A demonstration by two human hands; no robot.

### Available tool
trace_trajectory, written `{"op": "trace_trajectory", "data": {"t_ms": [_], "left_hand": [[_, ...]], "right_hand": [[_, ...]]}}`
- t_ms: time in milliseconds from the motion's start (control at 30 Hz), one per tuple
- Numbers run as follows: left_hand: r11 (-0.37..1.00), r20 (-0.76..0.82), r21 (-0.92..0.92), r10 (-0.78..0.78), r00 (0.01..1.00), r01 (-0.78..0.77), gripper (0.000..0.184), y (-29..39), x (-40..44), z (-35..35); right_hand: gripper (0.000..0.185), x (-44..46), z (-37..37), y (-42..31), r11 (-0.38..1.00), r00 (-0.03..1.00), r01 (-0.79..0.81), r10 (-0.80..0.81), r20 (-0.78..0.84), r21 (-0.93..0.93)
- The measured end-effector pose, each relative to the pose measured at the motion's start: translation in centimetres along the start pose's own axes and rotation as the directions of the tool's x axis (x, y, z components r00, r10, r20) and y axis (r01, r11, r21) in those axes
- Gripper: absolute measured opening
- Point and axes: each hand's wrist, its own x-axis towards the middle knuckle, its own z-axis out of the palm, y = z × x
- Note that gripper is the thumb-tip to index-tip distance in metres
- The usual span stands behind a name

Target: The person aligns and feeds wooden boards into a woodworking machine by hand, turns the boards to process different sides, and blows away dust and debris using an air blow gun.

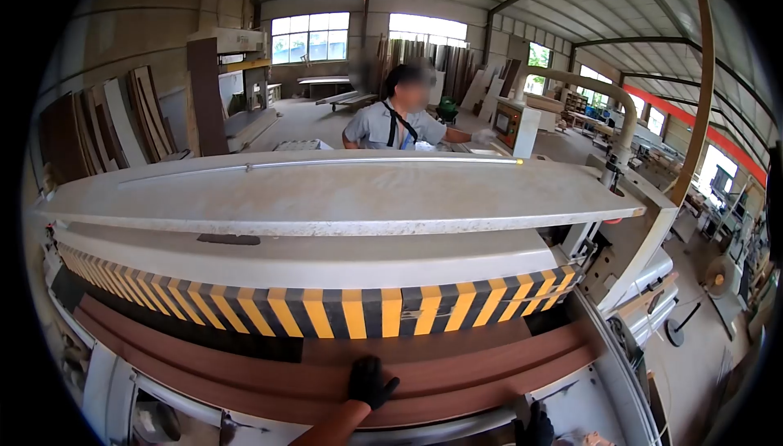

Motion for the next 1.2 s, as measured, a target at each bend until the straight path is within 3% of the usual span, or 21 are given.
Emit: {"op": "trace_trajectory", "data": {"t_ms": [300, 367, 667, 1067, 1200], "left_hand": [[1.000, 0.017, 0.027, -0.015, 1.000, 0.015, 0.076, 0.3, -0.1, -0.1], [1.000, 0.014, 0.007, -0.018, 1.000, 0.018, 0.076, 0.3, -0.1, -0.1], [1.000, 0.005, 0.012, -0.017, 1.000, 0.017, 0.077, 0.3, -0.2, 0.2], [1.000, 0.007, 0.019, -0.017, 1.000, 0.017, 0.075, 0.3, -0.3, 0.0], [1.000, 0.014, 0.009, -0.027, 1.000, 0.027, 0.074, 0.5, -0.1, -0.3]], "right_hand": [[0.075, 0.1, 1.7, 1.0, 0.999, 0.999, -0.037, 0.037, -0.011, -0.027], [0.075, 0.1, 1.9, 1.2, 1.000, 0.996, 0.024, -0.026, -0.091, -0.019], [0.075, 0.1, 2.4, 1.8, 0.996, 0.982, 0.091, -0.089, -0.164, 0.004], [0.074, 0.1, 1.6, 0.8, 0.998, 0.998, -0.014, 0.010, -0.063, -0.058], [0.074, 0.0, 1.2, 0.5, 0.998, 0.993, 0.036, -0.041, -0.107, -0.048]]}}
